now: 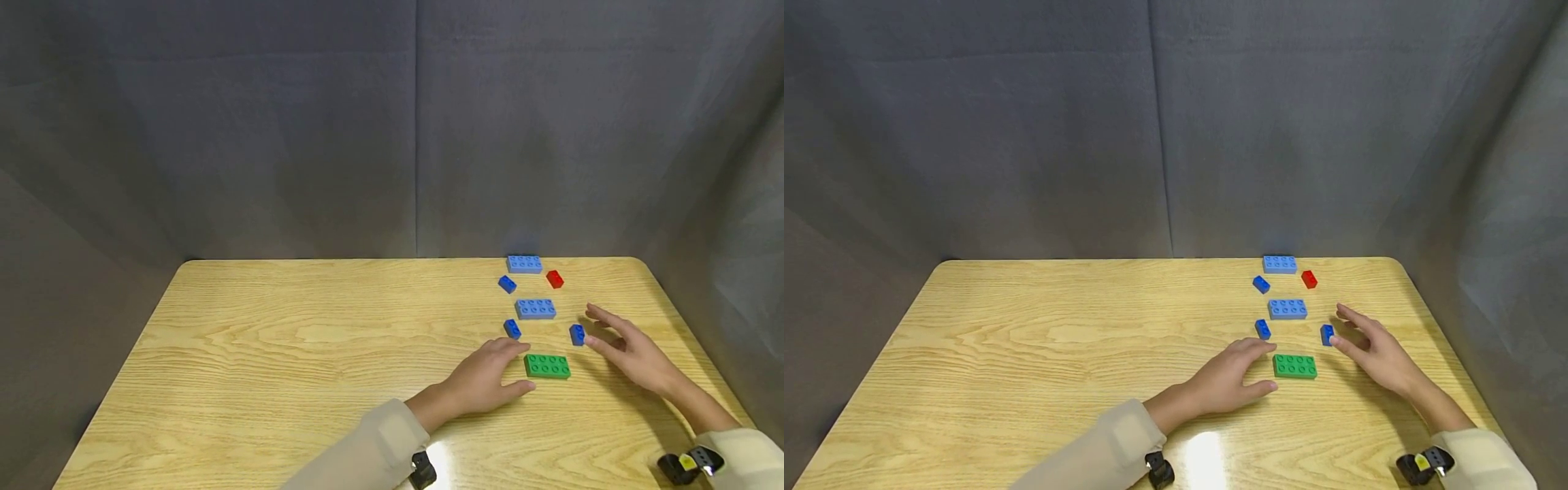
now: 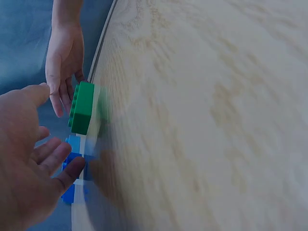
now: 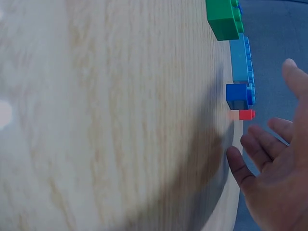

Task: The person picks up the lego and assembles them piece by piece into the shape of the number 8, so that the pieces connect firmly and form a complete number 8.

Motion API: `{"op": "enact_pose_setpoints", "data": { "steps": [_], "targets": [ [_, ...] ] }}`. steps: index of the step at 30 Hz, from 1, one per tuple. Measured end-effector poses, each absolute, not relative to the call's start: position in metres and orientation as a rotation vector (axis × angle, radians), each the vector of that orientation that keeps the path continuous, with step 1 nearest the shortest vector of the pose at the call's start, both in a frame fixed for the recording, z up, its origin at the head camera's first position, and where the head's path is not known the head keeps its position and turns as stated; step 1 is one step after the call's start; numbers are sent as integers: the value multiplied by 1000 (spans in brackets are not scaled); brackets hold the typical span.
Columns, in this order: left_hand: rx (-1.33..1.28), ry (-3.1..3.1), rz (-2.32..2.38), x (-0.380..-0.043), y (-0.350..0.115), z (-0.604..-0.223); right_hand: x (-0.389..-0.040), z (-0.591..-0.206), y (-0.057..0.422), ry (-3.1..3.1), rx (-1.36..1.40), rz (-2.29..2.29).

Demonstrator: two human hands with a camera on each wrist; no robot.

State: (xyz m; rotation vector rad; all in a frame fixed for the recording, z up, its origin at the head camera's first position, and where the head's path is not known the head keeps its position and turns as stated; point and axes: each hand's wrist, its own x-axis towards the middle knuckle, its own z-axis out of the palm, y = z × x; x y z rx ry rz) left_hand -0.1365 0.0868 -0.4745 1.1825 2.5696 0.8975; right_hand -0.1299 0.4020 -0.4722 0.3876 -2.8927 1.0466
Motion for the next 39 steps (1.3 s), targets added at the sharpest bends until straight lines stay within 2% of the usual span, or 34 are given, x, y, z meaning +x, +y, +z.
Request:
{"op": "enact_pose_setpoints", "data": {
  "steps": [13,39],
  "targets": [
    [1177,2629,833,-136,101,-482,-135,-482,405,-2918,361,1057],
    [944,2829,893,-132,119,-493,-140,-486,405,-2930,333,1157]
  ]
}}
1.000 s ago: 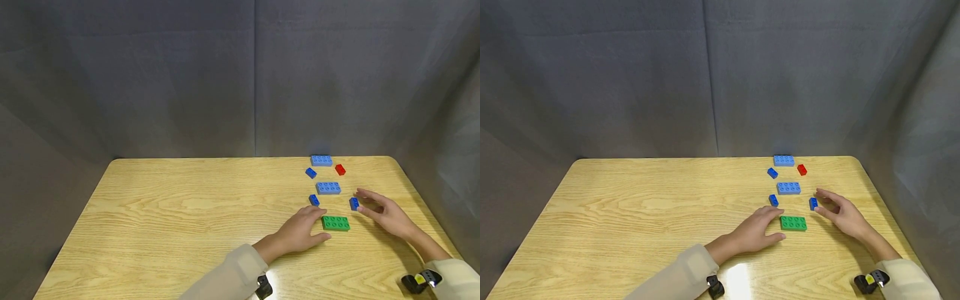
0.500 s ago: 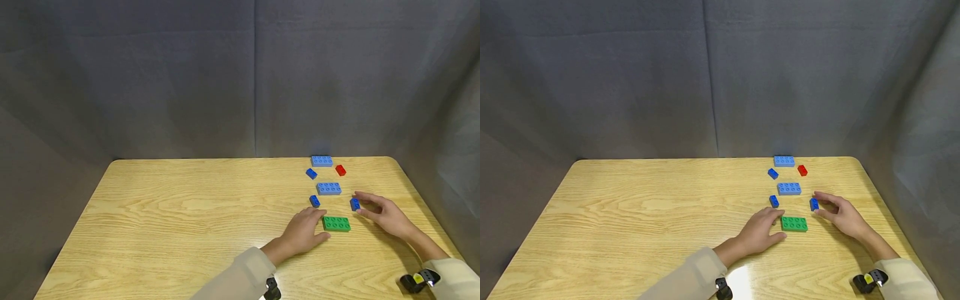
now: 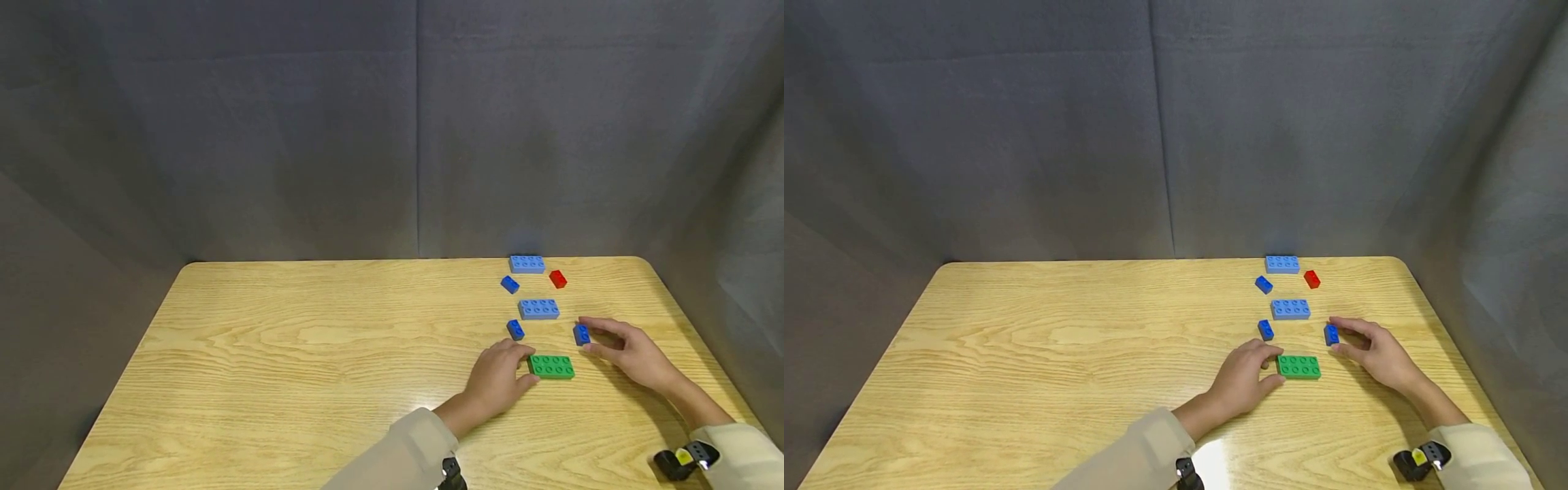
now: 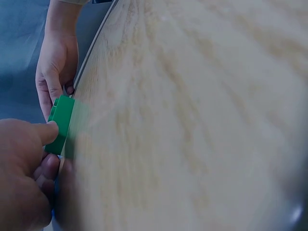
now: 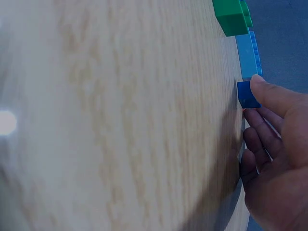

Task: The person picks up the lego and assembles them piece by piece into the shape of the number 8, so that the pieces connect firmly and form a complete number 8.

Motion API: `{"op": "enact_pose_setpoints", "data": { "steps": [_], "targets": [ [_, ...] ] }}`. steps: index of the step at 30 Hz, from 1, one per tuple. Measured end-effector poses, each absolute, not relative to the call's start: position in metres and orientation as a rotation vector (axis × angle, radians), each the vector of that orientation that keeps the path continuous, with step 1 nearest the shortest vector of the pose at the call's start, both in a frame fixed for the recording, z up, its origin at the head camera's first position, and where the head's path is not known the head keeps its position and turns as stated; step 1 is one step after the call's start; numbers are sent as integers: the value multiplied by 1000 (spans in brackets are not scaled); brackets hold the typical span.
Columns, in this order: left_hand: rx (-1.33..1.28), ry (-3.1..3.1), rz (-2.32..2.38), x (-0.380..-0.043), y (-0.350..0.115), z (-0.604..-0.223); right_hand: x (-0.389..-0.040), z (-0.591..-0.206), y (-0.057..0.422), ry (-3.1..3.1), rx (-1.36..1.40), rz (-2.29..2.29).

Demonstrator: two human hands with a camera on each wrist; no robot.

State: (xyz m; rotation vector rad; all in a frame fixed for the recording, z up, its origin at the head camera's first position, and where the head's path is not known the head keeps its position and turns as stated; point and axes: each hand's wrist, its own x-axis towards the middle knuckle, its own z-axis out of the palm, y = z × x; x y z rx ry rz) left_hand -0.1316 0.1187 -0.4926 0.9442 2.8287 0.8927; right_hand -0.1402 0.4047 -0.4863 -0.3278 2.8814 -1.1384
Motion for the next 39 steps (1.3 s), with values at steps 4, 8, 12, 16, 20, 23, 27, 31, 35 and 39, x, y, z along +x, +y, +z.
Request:
{"op": "enact_pose_setpoints", "data": {
  "steps": [4,8,12,16,20,23,27,31,35,39],
  "targets": [
    [912,2850,914,-130,120,-494,-140,-487,405,2896,-308,-1106],
    [872,2859,936,-129,121,-493,-139,-486,403,2910,-279,-1068],
    [851,2849,962,-129,122,-492,-138,-485,402,2912,-269,-1078],
    [854,2851,976,-128,122,-491,-137,-485,402,2903,-268,-1113],
    [852,2859,984,-128,122,-492,-136,-487,402,2907,-264,-1125],
    [841,2859,993,-128,122,-493,-136,-487,402,2914,-261,-1127],
    [837,2860,998,-129,123,-494,-136,-487,401,2915,-231,-1128],
    [842,2864,990,-129,122,-493,-137,-487,401,2914,-203,-1113],
    [847,2864,990,-130,122,-493,-138,-486,402,2911,-224,-1126],
    [850,2862,989,-131,122,-494,-138,-486,404,2918,-267,-1144]
  ]
}}
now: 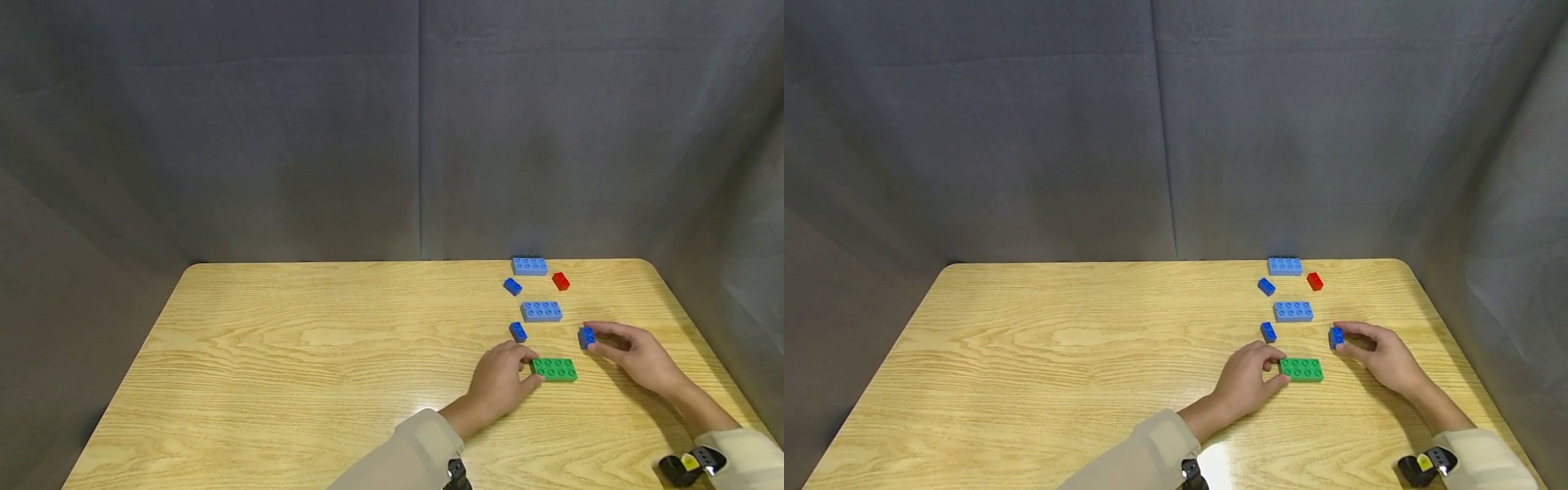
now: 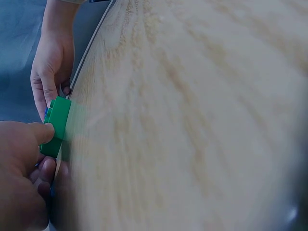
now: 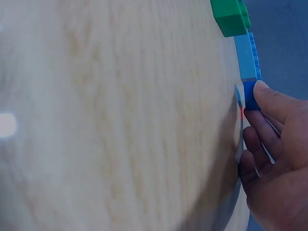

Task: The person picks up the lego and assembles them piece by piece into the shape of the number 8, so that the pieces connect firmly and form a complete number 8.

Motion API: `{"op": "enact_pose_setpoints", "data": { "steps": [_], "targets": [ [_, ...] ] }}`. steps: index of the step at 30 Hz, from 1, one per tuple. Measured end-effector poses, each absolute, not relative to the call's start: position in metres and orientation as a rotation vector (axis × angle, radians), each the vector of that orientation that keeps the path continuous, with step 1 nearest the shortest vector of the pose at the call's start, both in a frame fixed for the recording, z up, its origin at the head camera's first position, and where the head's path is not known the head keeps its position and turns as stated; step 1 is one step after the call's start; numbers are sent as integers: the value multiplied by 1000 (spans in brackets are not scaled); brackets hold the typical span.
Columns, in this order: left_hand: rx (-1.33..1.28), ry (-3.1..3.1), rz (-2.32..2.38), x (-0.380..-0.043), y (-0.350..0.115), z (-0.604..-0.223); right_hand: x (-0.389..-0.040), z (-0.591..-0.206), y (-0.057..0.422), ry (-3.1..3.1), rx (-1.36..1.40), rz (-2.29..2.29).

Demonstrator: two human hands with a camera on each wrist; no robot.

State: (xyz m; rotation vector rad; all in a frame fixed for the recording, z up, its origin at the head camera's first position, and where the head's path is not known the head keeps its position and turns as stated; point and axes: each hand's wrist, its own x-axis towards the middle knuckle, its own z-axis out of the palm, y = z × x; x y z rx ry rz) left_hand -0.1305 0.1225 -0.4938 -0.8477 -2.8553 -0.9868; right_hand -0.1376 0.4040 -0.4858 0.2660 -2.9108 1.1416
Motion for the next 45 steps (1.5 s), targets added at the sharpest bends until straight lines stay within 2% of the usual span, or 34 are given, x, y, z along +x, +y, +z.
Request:
{"op": "enact_pose_setpoints", "data": {
  "steps": [22,45],
  "targets": [
    [-853,-2879,-1005,-134,124,-491,-130,-463,403,-2870,401,1123],
    [-862,-2846,-1056,-132,122,-496,-113,-470,382,-2809,536,1282]
  ]
}}
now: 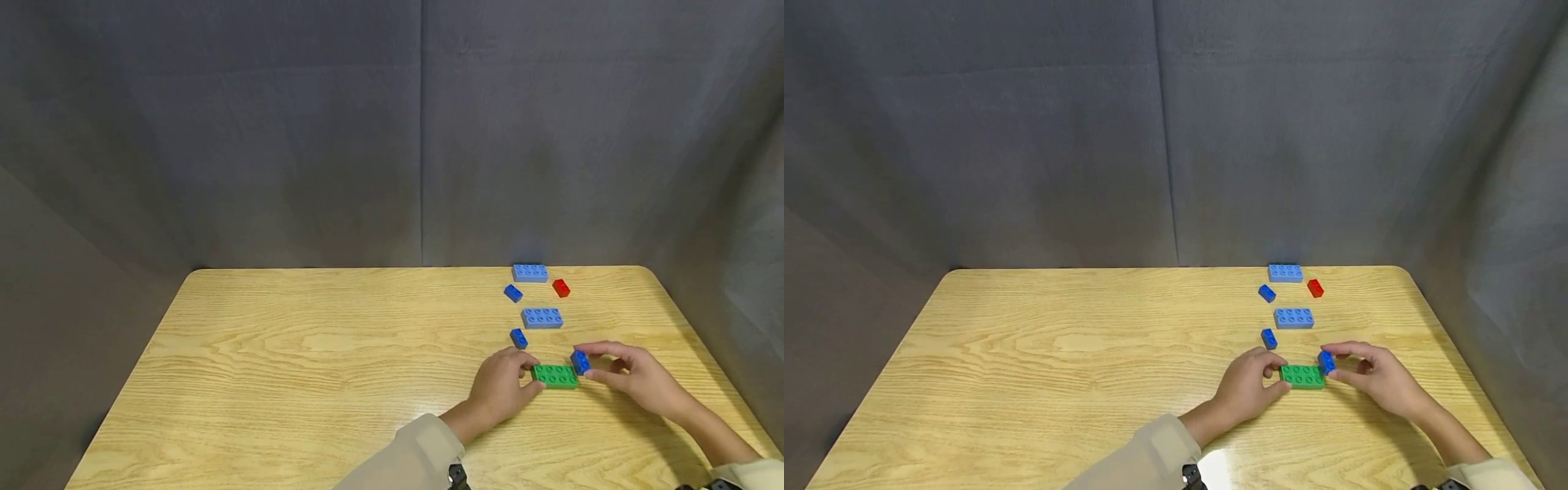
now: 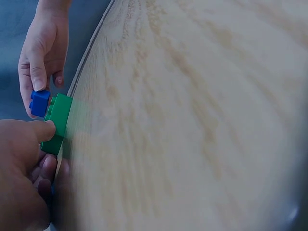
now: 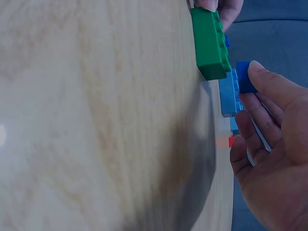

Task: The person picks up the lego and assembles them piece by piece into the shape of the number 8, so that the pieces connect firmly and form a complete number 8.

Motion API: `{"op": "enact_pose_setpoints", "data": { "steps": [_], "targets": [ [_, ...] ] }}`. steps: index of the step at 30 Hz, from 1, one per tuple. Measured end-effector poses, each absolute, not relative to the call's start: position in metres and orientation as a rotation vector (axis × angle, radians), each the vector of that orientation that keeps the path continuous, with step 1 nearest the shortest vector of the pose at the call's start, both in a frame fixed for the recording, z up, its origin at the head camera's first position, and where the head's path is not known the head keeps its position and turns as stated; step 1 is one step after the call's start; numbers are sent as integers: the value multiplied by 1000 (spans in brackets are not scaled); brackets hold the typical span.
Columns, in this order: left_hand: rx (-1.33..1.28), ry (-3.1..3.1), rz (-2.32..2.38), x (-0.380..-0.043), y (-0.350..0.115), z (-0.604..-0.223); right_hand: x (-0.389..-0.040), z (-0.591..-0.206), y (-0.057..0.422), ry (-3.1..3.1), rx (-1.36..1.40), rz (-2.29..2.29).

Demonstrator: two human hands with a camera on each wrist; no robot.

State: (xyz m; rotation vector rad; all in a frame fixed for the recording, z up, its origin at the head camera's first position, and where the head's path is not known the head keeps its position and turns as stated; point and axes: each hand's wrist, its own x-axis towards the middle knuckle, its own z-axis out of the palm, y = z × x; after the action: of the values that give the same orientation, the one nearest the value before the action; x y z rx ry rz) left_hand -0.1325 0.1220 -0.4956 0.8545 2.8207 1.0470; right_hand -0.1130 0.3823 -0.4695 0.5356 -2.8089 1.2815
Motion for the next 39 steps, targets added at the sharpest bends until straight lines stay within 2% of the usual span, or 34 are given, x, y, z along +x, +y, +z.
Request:
{"op": "enact_pose_setpoints", "data": {
  "steps": [12,39],
  "targets": [
    [856,2822,1013,-131,123,-498,-106,-479,377,-2799,492,1402],
    [833,2809,1045,-133,122,-494,-111,-476,374,-2784,577,1213]
  ]
}}
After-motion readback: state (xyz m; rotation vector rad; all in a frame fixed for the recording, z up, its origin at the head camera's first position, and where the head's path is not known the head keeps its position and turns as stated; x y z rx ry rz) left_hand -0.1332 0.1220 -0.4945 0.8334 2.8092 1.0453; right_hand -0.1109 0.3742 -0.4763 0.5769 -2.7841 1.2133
